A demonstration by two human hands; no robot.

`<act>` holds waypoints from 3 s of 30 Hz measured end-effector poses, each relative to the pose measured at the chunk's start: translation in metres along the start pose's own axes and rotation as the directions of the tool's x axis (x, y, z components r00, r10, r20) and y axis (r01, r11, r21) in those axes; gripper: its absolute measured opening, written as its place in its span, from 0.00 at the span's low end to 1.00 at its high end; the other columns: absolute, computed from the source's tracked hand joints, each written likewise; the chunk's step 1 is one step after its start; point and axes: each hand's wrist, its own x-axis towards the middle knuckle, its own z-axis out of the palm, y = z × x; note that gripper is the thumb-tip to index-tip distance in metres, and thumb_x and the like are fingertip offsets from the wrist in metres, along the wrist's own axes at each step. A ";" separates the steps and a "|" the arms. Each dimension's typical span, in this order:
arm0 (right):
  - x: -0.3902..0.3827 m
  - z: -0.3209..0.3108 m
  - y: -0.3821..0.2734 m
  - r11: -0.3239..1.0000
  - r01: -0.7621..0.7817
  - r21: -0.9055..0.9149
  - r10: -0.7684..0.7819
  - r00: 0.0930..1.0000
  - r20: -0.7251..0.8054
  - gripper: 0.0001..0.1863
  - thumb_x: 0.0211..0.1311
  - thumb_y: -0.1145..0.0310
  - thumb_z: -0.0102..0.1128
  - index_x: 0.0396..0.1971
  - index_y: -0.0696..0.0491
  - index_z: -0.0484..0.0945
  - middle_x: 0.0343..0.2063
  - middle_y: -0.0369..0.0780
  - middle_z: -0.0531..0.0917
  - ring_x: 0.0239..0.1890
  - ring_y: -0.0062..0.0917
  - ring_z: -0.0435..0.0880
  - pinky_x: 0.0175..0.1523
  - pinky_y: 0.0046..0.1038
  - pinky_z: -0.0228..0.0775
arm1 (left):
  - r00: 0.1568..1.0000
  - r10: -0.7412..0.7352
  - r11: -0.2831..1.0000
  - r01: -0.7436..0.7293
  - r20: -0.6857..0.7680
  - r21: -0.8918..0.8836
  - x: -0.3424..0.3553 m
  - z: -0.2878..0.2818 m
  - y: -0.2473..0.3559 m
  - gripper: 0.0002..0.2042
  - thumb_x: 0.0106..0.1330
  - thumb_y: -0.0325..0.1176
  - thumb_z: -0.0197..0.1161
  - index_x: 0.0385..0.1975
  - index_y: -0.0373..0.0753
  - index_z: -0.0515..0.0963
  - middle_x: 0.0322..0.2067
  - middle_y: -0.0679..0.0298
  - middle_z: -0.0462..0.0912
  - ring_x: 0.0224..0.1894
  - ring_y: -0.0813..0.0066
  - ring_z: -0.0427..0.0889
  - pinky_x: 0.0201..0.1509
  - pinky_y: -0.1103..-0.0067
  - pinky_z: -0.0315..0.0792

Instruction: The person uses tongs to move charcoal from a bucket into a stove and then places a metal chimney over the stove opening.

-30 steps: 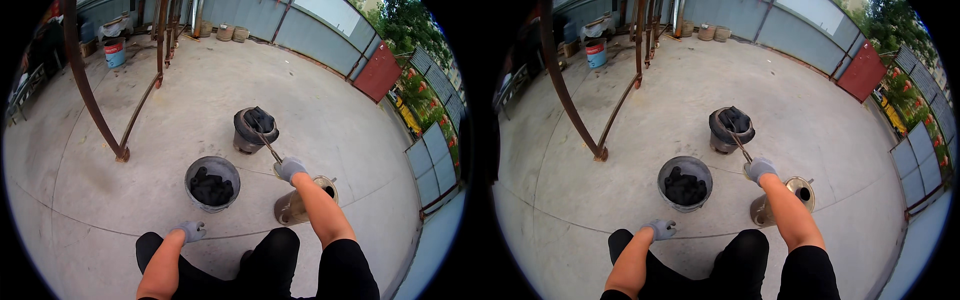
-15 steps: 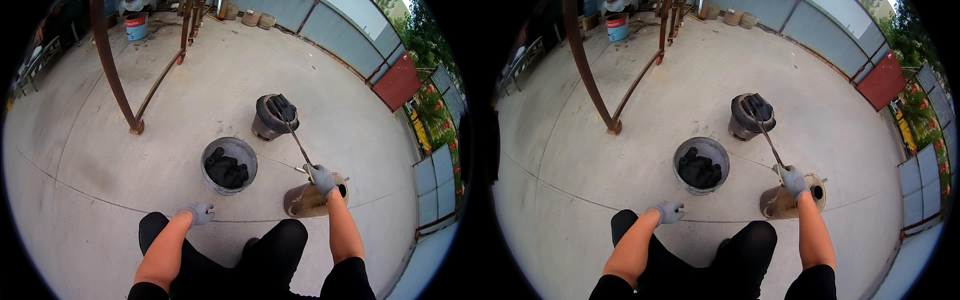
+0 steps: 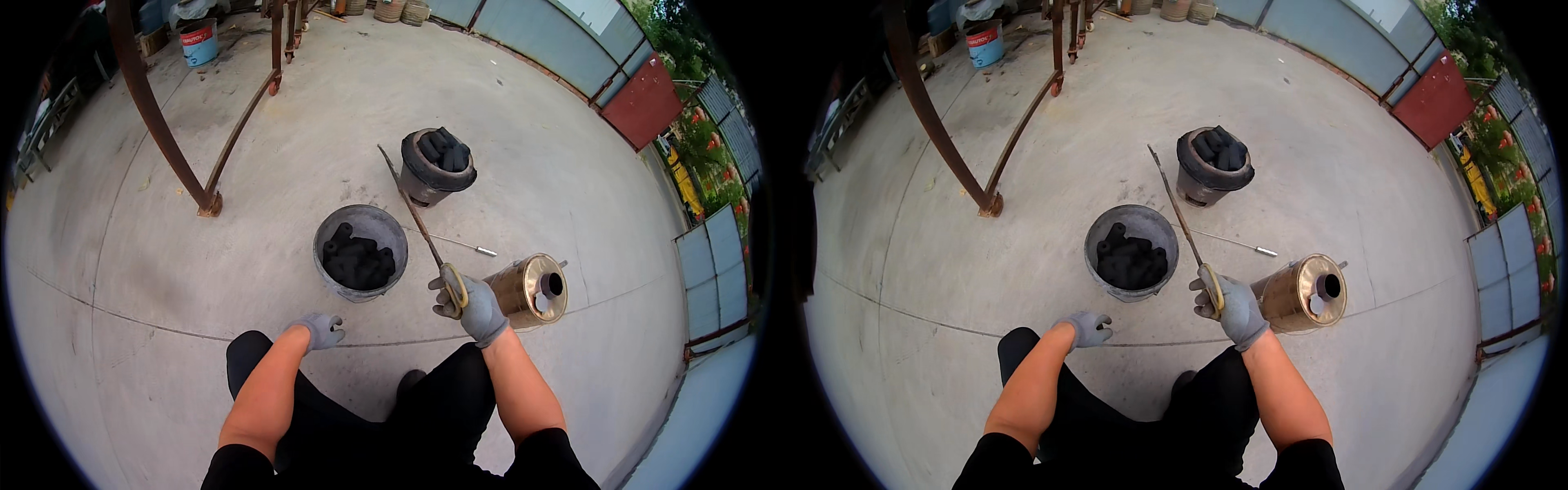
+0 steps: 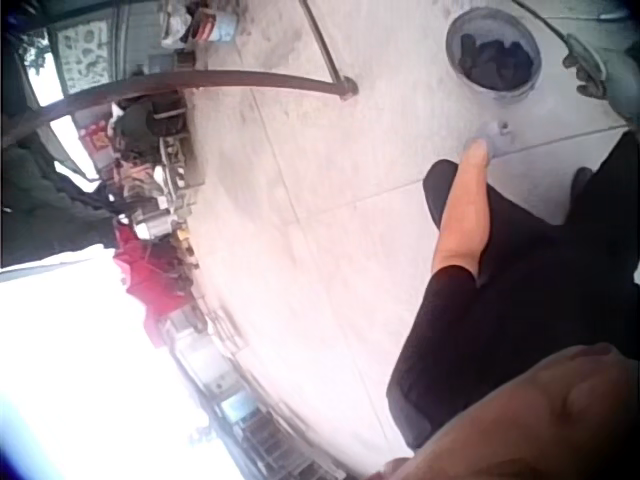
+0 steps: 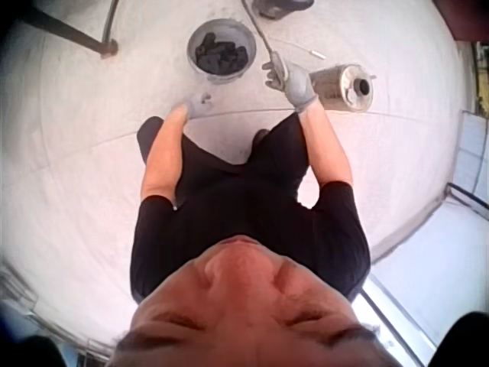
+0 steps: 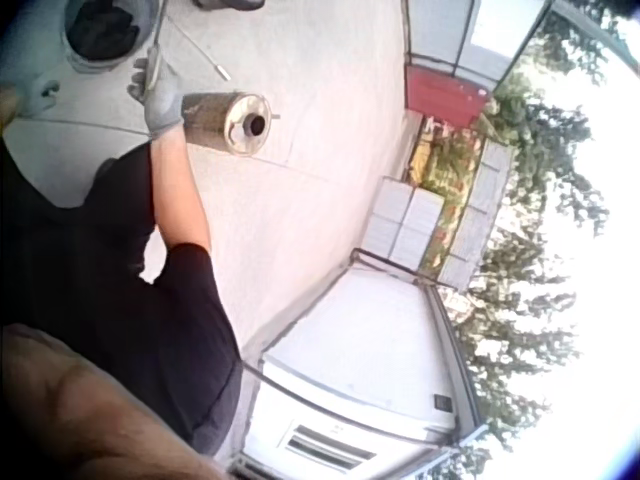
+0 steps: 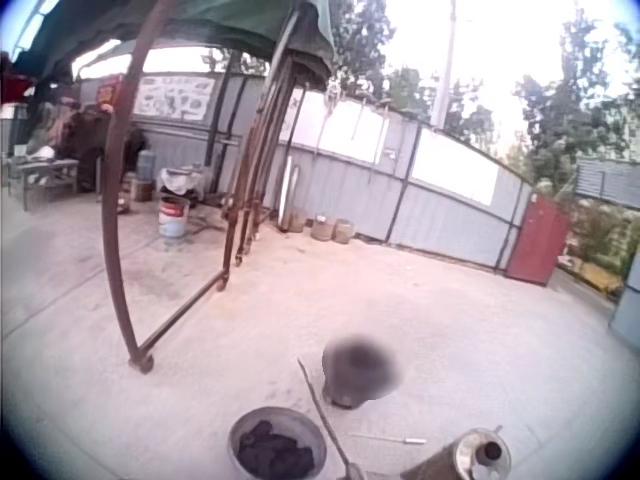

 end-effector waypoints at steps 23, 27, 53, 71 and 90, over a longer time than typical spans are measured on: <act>0.054 0.020 0.049 0.779 0.010 -0.627 -0.054 0.997 -0.051 0.32 0.65 0.42 0.57 0.41 0.62 0.81 0.30 0.48 0.86 0.31 0.32 0.86 0.37 0.33 0.77 | 0.996 0.071 0.997 -0.072 0.060 0.003 0.014 -0.012 0.039 0.26 0.67 0.50 0.50 0.61 0.44 0.76 0.56 0.52 0.81 0.58 0.51 0.79 0.61 0.63 0.72; 0.049 0.033 0.051 0.393 0.076 -0.916 -0.177 0.984 0.006 0.30 0.66 0.41 0.50 0.42 0.55 0.83 0.34 0.50 0.86 0.39 0.46 0.85 0.46 0.41 0.75 | 0.995 0.099 0.994 -0.101 0.033 0.053 0.019 -0.006 0.034 0.25 0.66 0.50 0.51 0.57 0.42 0.78 0.51 0.49 0.83 0.55 0.51 0.81 0.59 0.63 0.73; 0.027 0.058 0.108 0.420 0.434 -0.797 -0.303 0.895 0.328 0.30 0.69 0.68 0.48 0.70 0.58 0.58 0.65 0.56 0.66 0.57 0.53 0.76 0.60 0.45 0.69 | 0.937 0.346 0.100 -0.079 -0.040 -0.992 0.003 0.005 0.054 0.25 0.66 0.30 0.52 0.65 0.36 0.69 0.59 0.51 0.76 0.60 0.52 0.77 0.66 0.61 0.71; -0.027 -0.146 -0.008 0.375 0.390 -0.841 -0.716 0.698 0.004 0.23 0.68 0.59 0.54 0.55 0.60 0.76 0.55 0.51 0.79 0.54 0.46 0.80 0.60 0.40 0.71 | 0.939 -0.263 0.662 0.010 -0.221 -0.749 0.029 0.036 -0.013 0.21 0.68 0.37 0.61 0.57 0.33 0.73 0.48 0.53 0.83 0.48 0.61 0.84 0.48 0.71 0.79; 0.146 -0.462 -0.005 -0.498 -0.029 -0.867 0.258 0.949 -0.180 0.14 0.61 0.63 0.61 0.46 0.43 0.86 0.47 0.43 0.87 0.53 0.39 0.84 0.56 0.39 0.76 | 0.757 -0.456 0.460 -0.250 -0.469 -0.852 -0.001 -0.032 0.004 0.27 0.69 0.44 0.58 0.63 0.35 0.71 0.51 0.58 0.80 0.48 0.69 0.80 0.49 0.74 0.74</act>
